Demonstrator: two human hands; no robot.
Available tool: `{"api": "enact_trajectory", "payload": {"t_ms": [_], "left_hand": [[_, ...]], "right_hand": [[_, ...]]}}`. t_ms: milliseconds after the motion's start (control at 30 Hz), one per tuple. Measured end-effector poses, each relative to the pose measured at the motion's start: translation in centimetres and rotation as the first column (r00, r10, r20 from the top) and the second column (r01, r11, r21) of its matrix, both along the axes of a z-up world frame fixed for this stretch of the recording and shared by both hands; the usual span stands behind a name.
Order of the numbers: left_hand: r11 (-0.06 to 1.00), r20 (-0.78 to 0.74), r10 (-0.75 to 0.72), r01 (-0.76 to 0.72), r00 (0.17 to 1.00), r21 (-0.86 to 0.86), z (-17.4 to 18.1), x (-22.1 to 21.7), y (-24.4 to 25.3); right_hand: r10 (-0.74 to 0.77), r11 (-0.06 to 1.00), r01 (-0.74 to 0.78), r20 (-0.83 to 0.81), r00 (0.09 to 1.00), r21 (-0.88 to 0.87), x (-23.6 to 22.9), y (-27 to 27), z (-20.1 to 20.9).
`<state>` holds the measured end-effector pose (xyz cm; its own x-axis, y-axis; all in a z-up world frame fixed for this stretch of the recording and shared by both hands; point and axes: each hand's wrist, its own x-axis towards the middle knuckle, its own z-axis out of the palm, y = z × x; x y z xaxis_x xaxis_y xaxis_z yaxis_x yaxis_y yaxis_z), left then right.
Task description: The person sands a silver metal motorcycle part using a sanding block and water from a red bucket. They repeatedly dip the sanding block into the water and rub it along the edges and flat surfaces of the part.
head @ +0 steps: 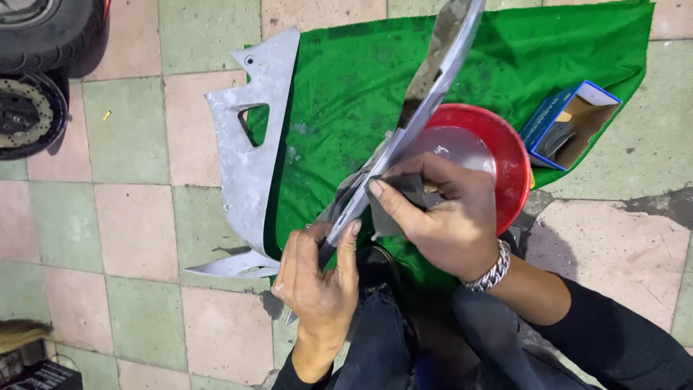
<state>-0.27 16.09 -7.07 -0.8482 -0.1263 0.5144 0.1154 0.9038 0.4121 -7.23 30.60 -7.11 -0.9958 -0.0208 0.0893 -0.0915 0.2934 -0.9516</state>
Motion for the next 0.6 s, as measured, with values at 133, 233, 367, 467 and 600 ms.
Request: {"api": "enact_trajectory", "payload": {"t_ms": [133,233,367,467,600], "left_hand": [[1.000,0.009,0.004,-0.004,1.000,0.012,-0.4,0.3,0.0],[0.998,0.021,-0.008,0.007,1.000,0.057,-0.4,0.5,0.0],[0.998,0.038,0.006,-0.008,0.999,0.065,-0.5,0.6,0.1],[0.997,0.045,0.016,-0.020,0.999,0.075,-0.5,0.6,0.2],[0.996,0.060,0.019,-0.024,0.998,0.082,-0.3,0.6,0.3]], "right_hand": [[0.027,0.994,-0.016,0.104,0.994,-0.106,-1.2,1.2,-0.7],[0.005,0.971,0.002,0.027,1.000,-0.241,-2.3,2.4,-0.5],[-0.075,0.977,0.075,0.007,0.997,-0.202,-2.7,2.8,-1.2],[-0.086,0.967,0.101,0.072,0.994,-0.234,-1.9,1.8,-1.3],[0.019,0.962,0.009,0.097,0.995,-0.272,0.3,0.4,-0.8]]}}
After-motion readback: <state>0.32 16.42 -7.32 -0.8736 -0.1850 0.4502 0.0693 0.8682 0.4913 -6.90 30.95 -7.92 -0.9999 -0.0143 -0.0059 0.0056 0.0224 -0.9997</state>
